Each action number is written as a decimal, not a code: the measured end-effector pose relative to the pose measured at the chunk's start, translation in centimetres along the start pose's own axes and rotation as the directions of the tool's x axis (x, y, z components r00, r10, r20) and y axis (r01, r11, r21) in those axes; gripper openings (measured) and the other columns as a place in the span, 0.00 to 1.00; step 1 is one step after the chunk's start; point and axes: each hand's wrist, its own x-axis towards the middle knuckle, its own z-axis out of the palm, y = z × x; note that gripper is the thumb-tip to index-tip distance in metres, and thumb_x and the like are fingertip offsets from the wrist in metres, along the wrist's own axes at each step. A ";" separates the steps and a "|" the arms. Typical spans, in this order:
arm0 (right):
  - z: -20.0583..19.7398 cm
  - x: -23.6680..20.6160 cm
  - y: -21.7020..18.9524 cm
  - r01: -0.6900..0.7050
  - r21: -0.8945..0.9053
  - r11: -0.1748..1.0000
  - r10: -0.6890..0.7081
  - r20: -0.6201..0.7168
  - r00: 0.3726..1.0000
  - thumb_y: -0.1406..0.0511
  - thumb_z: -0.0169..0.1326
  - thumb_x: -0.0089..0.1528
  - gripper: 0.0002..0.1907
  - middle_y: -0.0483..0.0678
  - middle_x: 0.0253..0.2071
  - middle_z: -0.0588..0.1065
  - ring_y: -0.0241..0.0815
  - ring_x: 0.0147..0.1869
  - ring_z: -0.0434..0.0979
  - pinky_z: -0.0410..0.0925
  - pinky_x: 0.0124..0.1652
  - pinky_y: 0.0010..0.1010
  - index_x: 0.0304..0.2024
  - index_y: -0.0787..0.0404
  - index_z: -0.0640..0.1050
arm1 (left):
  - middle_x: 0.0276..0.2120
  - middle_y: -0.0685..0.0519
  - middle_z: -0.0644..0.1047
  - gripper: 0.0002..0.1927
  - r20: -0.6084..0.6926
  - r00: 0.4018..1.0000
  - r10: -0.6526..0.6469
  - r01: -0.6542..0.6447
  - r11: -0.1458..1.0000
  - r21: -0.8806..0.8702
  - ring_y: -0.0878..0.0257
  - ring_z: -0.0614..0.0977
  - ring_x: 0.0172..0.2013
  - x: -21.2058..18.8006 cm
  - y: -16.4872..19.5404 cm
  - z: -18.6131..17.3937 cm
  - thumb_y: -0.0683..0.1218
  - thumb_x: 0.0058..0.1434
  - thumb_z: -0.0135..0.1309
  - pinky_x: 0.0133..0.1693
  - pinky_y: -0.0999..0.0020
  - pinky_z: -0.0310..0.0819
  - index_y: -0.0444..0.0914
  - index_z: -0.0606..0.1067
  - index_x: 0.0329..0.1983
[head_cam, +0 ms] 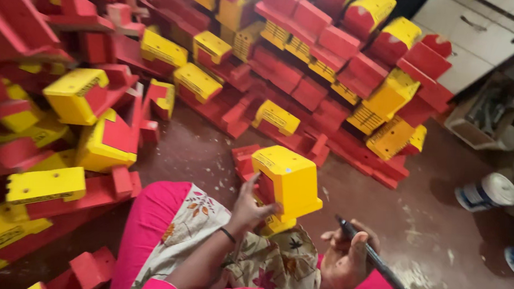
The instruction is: The person sits on the floor holding a yellow painted wooden block on their lap and uses a black marker to draw dots and lines on its surface, at times using a thin wooden strip as a straightedge guide. They rotate the block to reach different sides and set finished blocks aside among other painted pieces.
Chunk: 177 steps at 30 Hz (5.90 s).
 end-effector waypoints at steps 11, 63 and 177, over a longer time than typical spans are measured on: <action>1.9 1.4 3.0 -0.180 -0.079 0.980 0.185 0.065 0.981 0.74 0.51 0.63 0.18 0.58 0.38 0.77 0.48 0.39 0.80 0.77 0.43 0.40 0.55 0.78 0.73 | 0.73 0.41 0.61 0.73 0.139 0.985 0.106 -0.053 0.938 -0.344 0.51 0.63 0.72 3.6 -4.4 -0.5 0.56 0.33 0.77 0.68 0.57 0.58 0.40 0.45 0.78; 5.8 7.1 9.4 -0.248 -0.363 0.898 0.338 0.208 0.918 0.74 0.57 0.60 0.11 0.51 0.29 0.73 0.37 0.27 0.74 0.71 0.33 0.27 0.43 0.78 0.75 | 0.68 0.43 0.71 0.81 0.276 0.955 0.104 -0.007 0.944 -0.331 0.54 0.73 0.68 5.4 -8.1 -0.5 0.58 0.37 0.78 0.66 0.64 0.62 0.48 0.30 0.79; -0.2 8.8 11.0 -0.182 -0.391 0.902 0.144 -0.126 0.982 0.70 0.53 0.66 0.16 0.56 0.36 0.77 0.45 0.36 0.80 0.75 0.40 0.32 0.56 0.69 0.71 | 0.22 0.58 0.67 0.12 -0.215 0.975 -0.057 0.044 0.997 -0.068 0.67 0.66 0.21 24.2 0.0 -22.1 0.51 0.72 0.54 0.23 0.66 0.57 0.38 0.74 0.38</action>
